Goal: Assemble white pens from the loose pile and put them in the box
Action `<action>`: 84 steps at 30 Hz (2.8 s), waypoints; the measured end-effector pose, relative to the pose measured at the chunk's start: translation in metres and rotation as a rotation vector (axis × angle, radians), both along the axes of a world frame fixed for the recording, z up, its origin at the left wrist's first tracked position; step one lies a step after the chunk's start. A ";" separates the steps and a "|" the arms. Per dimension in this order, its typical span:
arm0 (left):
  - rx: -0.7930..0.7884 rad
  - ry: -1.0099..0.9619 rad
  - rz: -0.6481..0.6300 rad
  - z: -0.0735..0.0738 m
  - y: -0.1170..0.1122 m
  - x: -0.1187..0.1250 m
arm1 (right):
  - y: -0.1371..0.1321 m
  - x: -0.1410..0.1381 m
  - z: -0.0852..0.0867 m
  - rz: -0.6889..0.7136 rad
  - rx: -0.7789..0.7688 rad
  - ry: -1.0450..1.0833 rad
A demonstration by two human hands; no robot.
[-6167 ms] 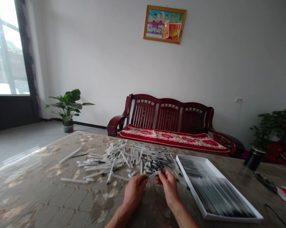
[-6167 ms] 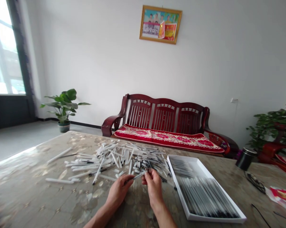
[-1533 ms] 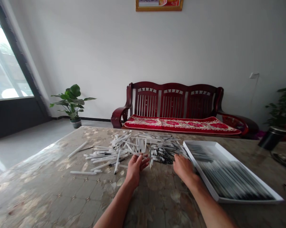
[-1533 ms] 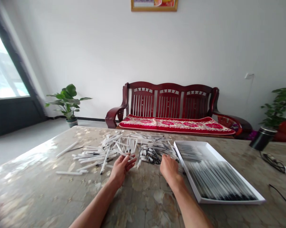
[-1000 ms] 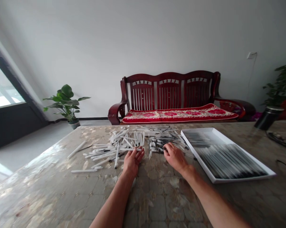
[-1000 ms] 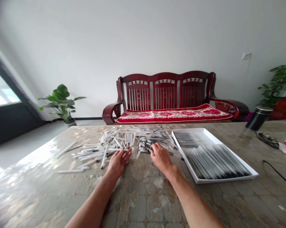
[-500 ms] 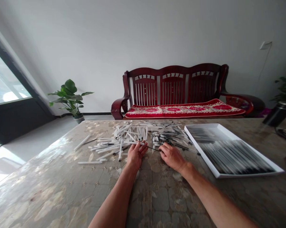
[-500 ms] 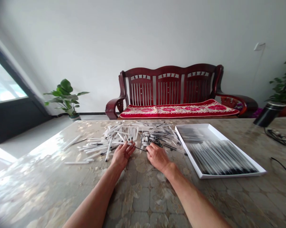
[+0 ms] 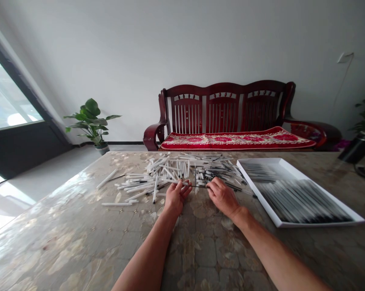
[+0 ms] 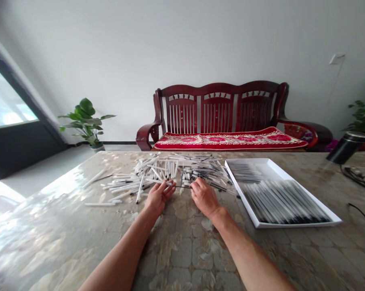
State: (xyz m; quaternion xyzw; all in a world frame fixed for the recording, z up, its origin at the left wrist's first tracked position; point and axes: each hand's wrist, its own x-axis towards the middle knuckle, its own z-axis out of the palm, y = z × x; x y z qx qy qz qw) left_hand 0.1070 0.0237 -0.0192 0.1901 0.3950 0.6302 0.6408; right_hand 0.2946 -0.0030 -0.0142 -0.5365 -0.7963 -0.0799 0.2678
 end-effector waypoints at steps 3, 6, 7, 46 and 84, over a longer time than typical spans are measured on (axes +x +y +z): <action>-0.023 -0.036 0.002 0.001 0.000 0.000 | 0.001 0.000 0.000 0.007 0.005 0.009; -0.039 -0.070 0.004 0.002 -0.001 -0.001 | 0.001 0.000 -0.001 0.015 0.008 0.013; -0.046 -0.085 0.005 0.002 -0.001 -0.001 | 0.001 0.001 -0.001 0.018 0.009 0.018; -0.119 -0.097 -0.083 0.002 -0.029 0.013 | 0.033 0.034 -0.015 -0.090 -0.178 0.662; -0.115 -0.261 -0.015 -0.008 0.018 0.059 | 0.043 -0.001 -0.019 -0.074 -0.495 1.348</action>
